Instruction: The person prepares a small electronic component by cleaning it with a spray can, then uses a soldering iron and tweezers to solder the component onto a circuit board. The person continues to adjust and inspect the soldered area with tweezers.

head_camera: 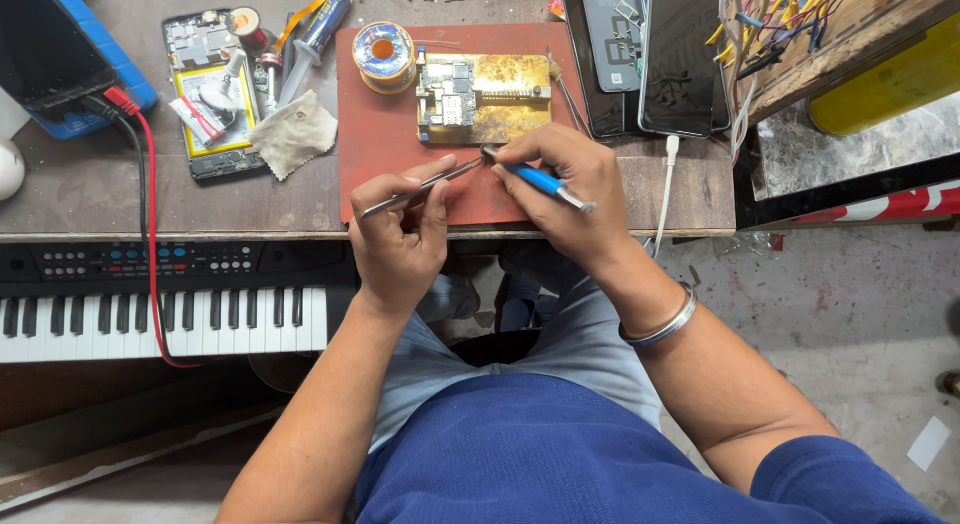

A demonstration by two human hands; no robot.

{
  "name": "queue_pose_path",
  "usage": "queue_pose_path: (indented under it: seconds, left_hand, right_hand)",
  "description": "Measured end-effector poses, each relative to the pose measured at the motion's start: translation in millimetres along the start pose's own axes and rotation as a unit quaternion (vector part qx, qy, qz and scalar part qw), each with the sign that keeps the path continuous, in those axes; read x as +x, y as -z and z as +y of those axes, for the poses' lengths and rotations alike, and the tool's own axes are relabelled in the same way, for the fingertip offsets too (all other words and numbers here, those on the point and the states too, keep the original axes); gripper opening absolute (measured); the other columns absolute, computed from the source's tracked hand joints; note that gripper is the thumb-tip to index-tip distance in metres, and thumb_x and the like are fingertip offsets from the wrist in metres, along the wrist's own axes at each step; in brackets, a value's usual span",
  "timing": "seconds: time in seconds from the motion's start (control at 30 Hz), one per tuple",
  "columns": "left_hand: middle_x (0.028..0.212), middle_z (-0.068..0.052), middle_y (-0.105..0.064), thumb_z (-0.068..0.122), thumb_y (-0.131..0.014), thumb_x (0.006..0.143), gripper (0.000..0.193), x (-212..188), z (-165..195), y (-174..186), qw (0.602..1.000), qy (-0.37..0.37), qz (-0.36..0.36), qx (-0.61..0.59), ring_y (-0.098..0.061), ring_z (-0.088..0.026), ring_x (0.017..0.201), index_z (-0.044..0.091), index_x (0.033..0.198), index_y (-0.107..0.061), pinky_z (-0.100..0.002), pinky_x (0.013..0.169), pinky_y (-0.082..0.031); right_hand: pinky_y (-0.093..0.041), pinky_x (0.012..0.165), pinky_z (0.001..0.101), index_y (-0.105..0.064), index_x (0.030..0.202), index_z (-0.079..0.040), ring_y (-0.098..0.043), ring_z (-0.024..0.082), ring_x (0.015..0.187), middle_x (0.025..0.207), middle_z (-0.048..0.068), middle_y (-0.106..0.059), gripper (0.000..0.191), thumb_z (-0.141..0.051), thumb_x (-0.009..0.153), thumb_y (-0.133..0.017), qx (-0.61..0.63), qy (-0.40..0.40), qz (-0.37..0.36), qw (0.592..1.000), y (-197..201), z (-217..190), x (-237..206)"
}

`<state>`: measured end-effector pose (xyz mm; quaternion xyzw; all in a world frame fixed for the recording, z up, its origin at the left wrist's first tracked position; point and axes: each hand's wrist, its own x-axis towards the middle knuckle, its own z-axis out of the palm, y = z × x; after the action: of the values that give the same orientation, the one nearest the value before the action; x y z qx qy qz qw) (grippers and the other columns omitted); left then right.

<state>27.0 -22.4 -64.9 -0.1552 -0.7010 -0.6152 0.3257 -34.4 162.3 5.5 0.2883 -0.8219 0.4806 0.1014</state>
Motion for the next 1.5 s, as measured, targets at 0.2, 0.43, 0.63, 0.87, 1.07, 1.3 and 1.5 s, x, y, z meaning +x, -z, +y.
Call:
queue_pose_path:
  seconds: [0.2, 0.43, 0.63, 0.87, 1.07, 1.3, 1.5]
  left_hand:
    - [0.127, -0.028, -0.068, -0.005, -0.059, 0.108, 0.033, 0, 1, -1, 1.0, -0.001, 0.001, 0.0, -0.075, -0.024, 0.111, 0.004, 0.124, -0.032, -0.029, 0.087, -0.066]
    - [0.126, -0.028, -0.069, -0.005, -0.06, 0.108, 0.034, 0, 1, 0, 1.0, -0.012, 0.003, 0.023, -0.074, -0.025, 0.113, 0.005, 0.124, -0.032, -0.029, 0.085, -0.064]
    - [0.127, -0.029, -0.068, -0.005, -0.06, 0.108, 0.033, 1, 2, 2, 1.0, 0.005, 0.004, -0.006, -0.074, -0.025, 0.114, 0.004, 0.124, -0.032, -0.026, 0.08, -0.063]
    - [0.127, -0.03, -0.069, -0.004, -0.059, 0.109, 0.034, 2, 4, 6, 1.0, 0.006, 0.004, 0.002, -0.074, -0.023, 0.111, 0.006, 0.123, -0.029, -0.023, 0.083, -0.06]
    - [0.128, -0.03, -0.069, -0.003, -0.059, 0.109, 0.035, 1, 4, 8, 1.0, 0.016, 0.007, -0.011, -0.074, -0.024, 0.113, 0.007, 0.121, -0.028, -0.025, 0.088, -0.06]
    - [0.127, -0.03, -0.069, -0.004, -0.059, 0.109, 0.036, 3, 5, 5, 1.0, 0.015, 0.025, -0.01, -0.074, -0.024, 0.111, 0.008, 0.123, -0.028, -0.024, 0.087, -0.06]
    - [0.127, -0.03, -0.068, -0.005, -0.059, 0.11, 0.035, 4, 5, 3, 0.999, 0.015, 0.03, -0.014, -0.073, -0.024, 0.114, 0.007, 0.125, -0.029, -0.025, 0.086, -0.062]
  right_hand:
    - [-0.056, 0.073, 0.0295, -0.073, 0.1, -0.004, -0.075, 0.018, 0.089, 0.1, 0.009, -0.077, 0.013, -0.006, 0.09, -0.082, -0.011, 0.031, -0.01, 0.999, 2, 1, 1]
    - [-0.055, 0.069, 0.0297, -0.073, 0.099, -0.005, -0.073, 0.019, 0.082, 0.097, 0.008, -0.076, 0.013, -0.008, 0.09, -0.082, -0.022, 0.03, -0.003, 0.999, 1, 1, 0]
    - [-0.054, 0.066, 0.0262, -0.072, 0.102, -0.004, -0.069, 0.013, 0.074, 0.091, 0.007, -0.074, 0.017, -0.009, 0.092, -0.084, 0.0, -0.008, 0.054, 0.999, 0, 1, -3]
    - [-0.051, 0.062, 0.0238, -0.071, 0.104, -0.002, -0.065, 0.008, 0.071, 0.086, 0.005, -0.072, 0.017, -0.008, 0.094, -0.083, 0.014, -0.026, 0.086, 0.996, -2, 3, -3]
    - [-0.049, 0.063, 0.0236, -0.071, 0.105, -0.002, -0.062, 0.008, 0.071, 0.086, 0.005, -0.07, 0.017, -0.008, 0.095, -0.083, 0.01, -0.026, 0.086, 0.996, -2, 6, -3]
    - [-0.054, 0.07, 0.0216, -0.067, 0.11, -0.001, -0.069, 0.007, 0.081, 0.093, 0.004, -0.073, 0.017, -0.012, 0.103, -0.078, 0.044, -0.044, 0.086, 0.994, -4, 7, -4]
    - [-0.052, 0.067, 0.0207, -0.066, 0.112, -0.001, -0.066, 0.006, 0.078, 0.093, 0.004, -0.073, 0.018, -0.011, 0.102, -0.077, 0.047, -0.046, 0.088, 0.994, -4, 10, -6]
